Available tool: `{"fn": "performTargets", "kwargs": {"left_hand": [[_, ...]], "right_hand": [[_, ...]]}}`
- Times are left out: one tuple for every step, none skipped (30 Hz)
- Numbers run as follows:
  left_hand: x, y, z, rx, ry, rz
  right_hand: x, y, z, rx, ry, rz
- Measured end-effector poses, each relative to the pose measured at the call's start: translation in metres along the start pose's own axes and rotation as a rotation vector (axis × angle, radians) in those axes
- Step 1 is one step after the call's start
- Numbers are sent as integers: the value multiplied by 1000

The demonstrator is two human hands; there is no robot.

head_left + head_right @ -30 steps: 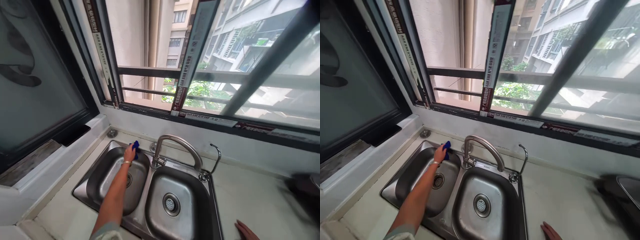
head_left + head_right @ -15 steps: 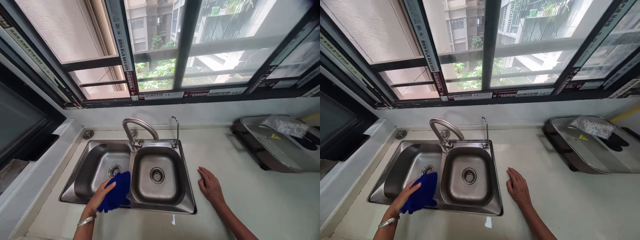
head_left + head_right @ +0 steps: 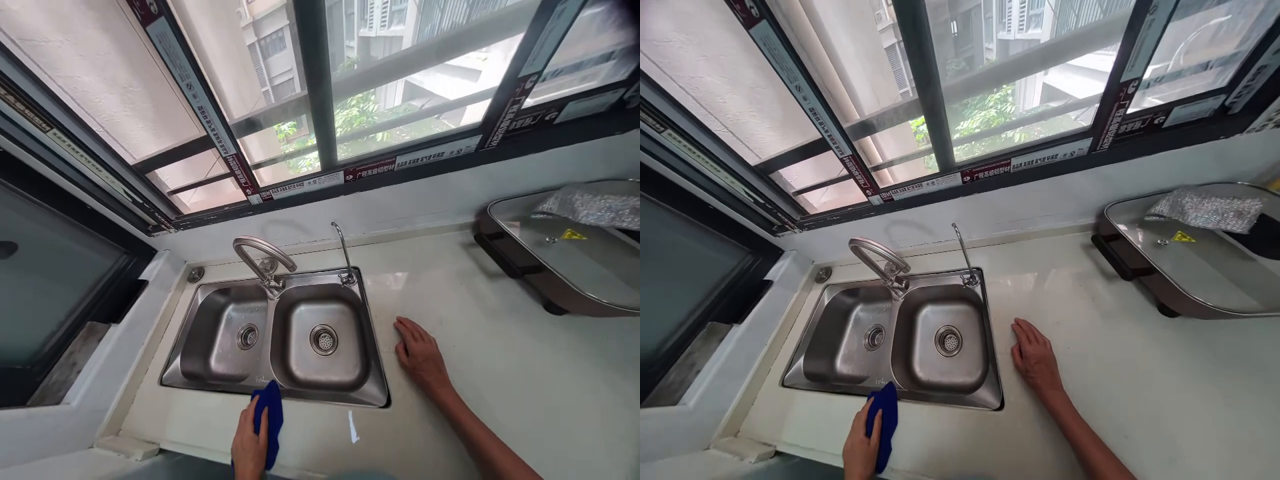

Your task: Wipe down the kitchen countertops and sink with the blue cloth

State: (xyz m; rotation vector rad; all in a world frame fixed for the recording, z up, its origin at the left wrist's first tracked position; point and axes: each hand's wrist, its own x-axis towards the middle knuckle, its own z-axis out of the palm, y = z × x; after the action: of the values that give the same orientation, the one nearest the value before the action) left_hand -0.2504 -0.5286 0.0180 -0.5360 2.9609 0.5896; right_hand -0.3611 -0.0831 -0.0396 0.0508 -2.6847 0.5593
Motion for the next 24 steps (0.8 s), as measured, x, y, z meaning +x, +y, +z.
{"fn": "performTargets", "kwargs": {"left_hand": [[-3, 6, 6, 7, 41, 46], [-5, 13, 11, -3, 71, 91], [-4, 21, 16, -27, 84, 133], [-3, 29, 19, -58, 85, 173], [0, 37, 22, -89, 75, 209], [4, 45, 25, -114, 61, 236], [9, 53, 28, -135, 43, 256], [14, 61, 31, -157, 23, 272], [20, 69, 33, -181, 2, 288], [26, 76, 36, -210, -18, 303], [32, 82, 39, -246, -41, 317], [38, 87, 41, -289, -65, 329], [44, 91, 42, -336, -90, 338], [49, 93, 42, -387, -116, 343], [53, 93, 41, -437, -140, 345], [57, 92, 38, -480, -162, 346], [60, 87, 33, -529, -182, 335], [62, 81, 27, -591, -201, 307], [64, 73, 20, -663, -220, 263], [65, 63, 12, -739, -239, 208], [65, 53, 3, -812, -260, 156], [65, 43, -7, -869, -284, 118], [66, 33, -16, -904, -307, 101], [66, 24, -24, -912, -331, 103]], "right_hand": [[0, 0, 0, -3, -6, 2], [0, 0, -1, -7, -12, 3], [-1, 0, 0, -12, -19, 3], [-2, 0, 0, -17, -23, 2], [-3, 1, 1, -22, -23, 0], [-4, 2, 2, -26, -19, -4], [-5, 3, 4, -29, -13, -9], [-6, 4, 6, -31, -8, -17], [-7, 5, 8, -32, -1, -24], [-8, 6, 10, -33, 5, -31], [-9, 7, 12, -36, 11, -39], [-9, 8, 14, -40, 16, -47], [-10, 9, 15, -46, 23, -55], [-10, 10, 17, -55, 30, -62], [-10, 11, 19, -64, 35, -68], [-10, 12, 20, -72, 40, -74], [-10, 14, 22, -78, 43, -80], [-11, 15, 24, -82, 43, -88], [-11, 16, 26, -84, 43, -94], [-12, 16, 28, -87, 44, -91], [-13, 15, 30, -90, 48, -79], [-14, 13, 33, -90, 55, -56], [-15, 10, 34, -85, 68, -24], [-16, 5, 36, -73, 86, 15]]}}
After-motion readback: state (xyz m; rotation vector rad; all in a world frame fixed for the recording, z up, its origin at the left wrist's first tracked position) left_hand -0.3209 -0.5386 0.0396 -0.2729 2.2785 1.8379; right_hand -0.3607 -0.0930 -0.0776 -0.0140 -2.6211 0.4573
